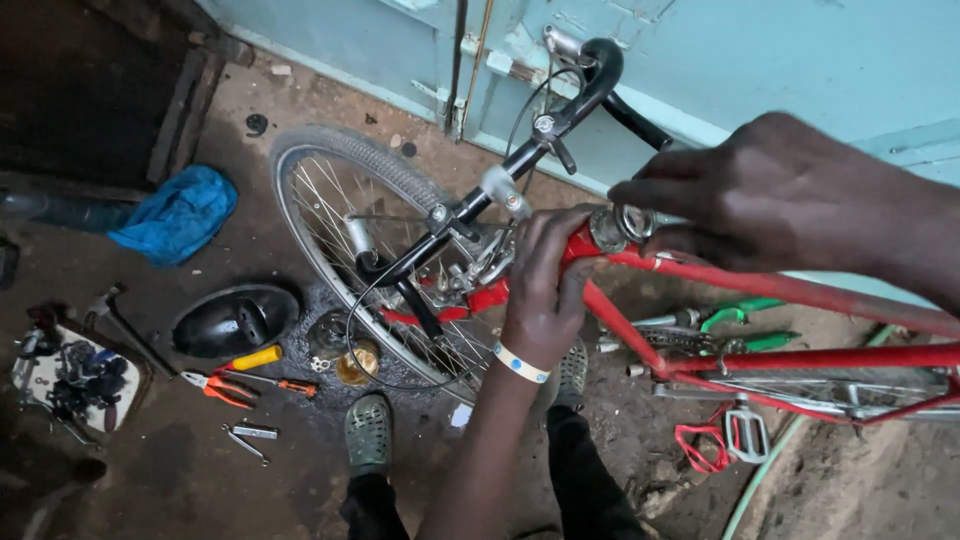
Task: Adjusting and tightening the headset of a bicycle by removing the top cap and spacers to ensure proper alignment.
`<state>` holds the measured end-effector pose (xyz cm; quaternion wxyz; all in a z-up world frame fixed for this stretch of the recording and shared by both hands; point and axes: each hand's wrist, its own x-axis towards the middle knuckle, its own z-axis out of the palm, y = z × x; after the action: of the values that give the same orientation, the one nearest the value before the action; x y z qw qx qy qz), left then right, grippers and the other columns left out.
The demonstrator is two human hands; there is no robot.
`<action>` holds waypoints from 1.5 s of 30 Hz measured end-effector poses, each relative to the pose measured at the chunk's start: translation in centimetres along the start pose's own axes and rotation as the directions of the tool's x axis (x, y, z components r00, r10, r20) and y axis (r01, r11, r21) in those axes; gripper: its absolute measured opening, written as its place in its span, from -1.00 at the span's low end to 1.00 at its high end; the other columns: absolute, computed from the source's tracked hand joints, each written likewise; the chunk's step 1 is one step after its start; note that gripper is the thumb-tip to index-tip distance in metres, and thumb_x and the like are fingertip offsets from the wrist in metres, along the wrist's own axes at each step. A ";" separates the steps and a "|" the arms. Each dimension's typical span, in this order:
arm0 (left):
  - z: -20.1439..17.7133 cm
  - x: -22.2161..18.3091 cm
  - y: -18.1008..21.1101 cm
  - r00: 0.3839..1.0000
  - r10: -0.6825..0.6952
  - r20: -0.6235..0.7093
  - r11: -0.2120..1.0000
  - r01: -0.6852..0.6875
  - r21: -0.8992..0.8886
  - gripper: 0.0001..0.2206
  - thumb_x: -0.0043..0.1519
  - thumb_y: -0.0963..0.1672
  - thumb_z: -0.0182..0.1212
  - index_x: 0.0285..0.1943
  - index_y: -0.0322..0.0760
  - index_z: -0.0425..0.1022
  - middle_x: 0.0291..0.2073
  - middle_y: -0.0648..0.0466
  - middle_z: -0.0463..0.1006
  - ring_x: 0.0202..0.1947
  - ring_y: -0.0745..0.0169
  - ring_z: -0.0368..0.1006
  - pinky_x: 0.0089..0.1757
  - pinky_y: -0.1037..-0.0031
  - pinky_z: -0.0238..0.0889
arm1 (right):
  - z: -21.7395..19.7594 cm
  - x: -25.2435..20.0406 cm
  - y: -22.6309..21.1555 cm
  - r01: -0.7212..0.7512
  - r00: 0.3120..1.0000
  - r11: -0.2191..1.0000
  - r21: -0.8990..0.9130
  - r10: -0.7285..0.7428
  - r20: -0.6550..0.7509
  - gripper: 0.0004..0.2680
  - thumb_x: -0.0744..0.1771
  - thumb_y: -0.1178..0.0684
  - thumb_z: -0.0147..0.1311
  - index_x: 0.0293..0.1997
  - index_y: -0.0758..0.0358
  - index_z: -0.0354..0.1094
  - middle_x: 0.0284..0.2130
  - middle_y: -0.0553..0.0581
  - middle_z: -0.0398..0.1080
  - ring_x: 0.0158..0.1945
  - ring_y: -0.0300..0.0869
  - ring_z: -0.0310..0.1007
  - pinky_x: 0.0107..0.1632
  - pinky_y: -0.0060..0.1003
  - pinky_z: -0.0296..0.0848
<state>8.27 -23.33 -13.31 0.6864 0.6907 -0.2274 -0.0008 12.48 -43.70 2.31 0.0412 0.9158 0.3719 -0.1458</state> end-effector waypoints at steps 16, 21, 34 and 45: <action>0.1 0.0 0.2 1.000 -0.007 -0.016 1.000 0.007 -0.015 -0.66 0.35 -0.20 -0.15 0.31 -0.30 0.28 0.07 -0.13 0.39 0.09 -0.10 0.32 0.04 0.09 0.30 | -1.1 1.0 -1.1 -0.022 0.999 1.000 0.018 0.021 0.050 -0.60 0.27 -0.02 0.14 0.26 0.16 0.33 -0.05 0.14 0.53 -0.55 0.18 0.57 -0.57 0.05 0.42; -0.1 0.2 0.6 1.000 0.014 -0.014 1.000 -0.014 -0.022 -0.66 0.41 -0.10 -0.20 0.30 -0.33 0.30 0.07 -0.13 0.39 0.09 -0.08 0.32 0.05 0.13 0.26 | -1.5 1.1 -1.2 0.025 0.997 0.988 0.151 -0.013 -0.082 -0.74 0.34 -0.04 0.03 0.15 0.07 0.40 0.02 0.01 0.55 -0.56 0.17 0.51 -0.56 0.01 0.39; 0.4 -0.2 -0.1 0.999 -0.005 -0.033 0.999 0.003 -0.036 -0.68 0.44 -0.12 -0.13 0.35 -0.26 0.27 0.08 -0.09 0.39 0.11 -0.04 0.33 0.02 0.18 0.29 | -1.2 0.9 -0.3 0.167 0.983 0.985 -0.038 -0.169 -0.067 -0.45 0.20 0.29 0.11 0.36 -0.03 0.29 0.16 -0.03 0.48 -0.53 -0.08 0.59 -0.66 -0.19 0.28; 0.4 -0.2 -0.2 0.999 0.002 -0.033 1.000 -0.003 -0.026 -0.71 0.42 -0.14 -0.12 0.30 -0.30 0.27 0.06 -0.11 0.39 0.07 -0.07 0.33 0.03 0.14 0.25 | -0.9 0.9 -1.3 0.022 1.000 1.000 0.021 -0.022 -0.003 -0.58 0.27 0.06 0.09 0.31 0.12 0.28 -0.04 0.07 0.53 -0.63 0.14 0.50 -0.62 -0.02 0.35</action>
<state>8.00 -23.60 -13.56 0.6990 0.6813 -0.2170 0.0086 12.44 -42.00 2.89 0.0294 0.9123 0.3803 -0.1490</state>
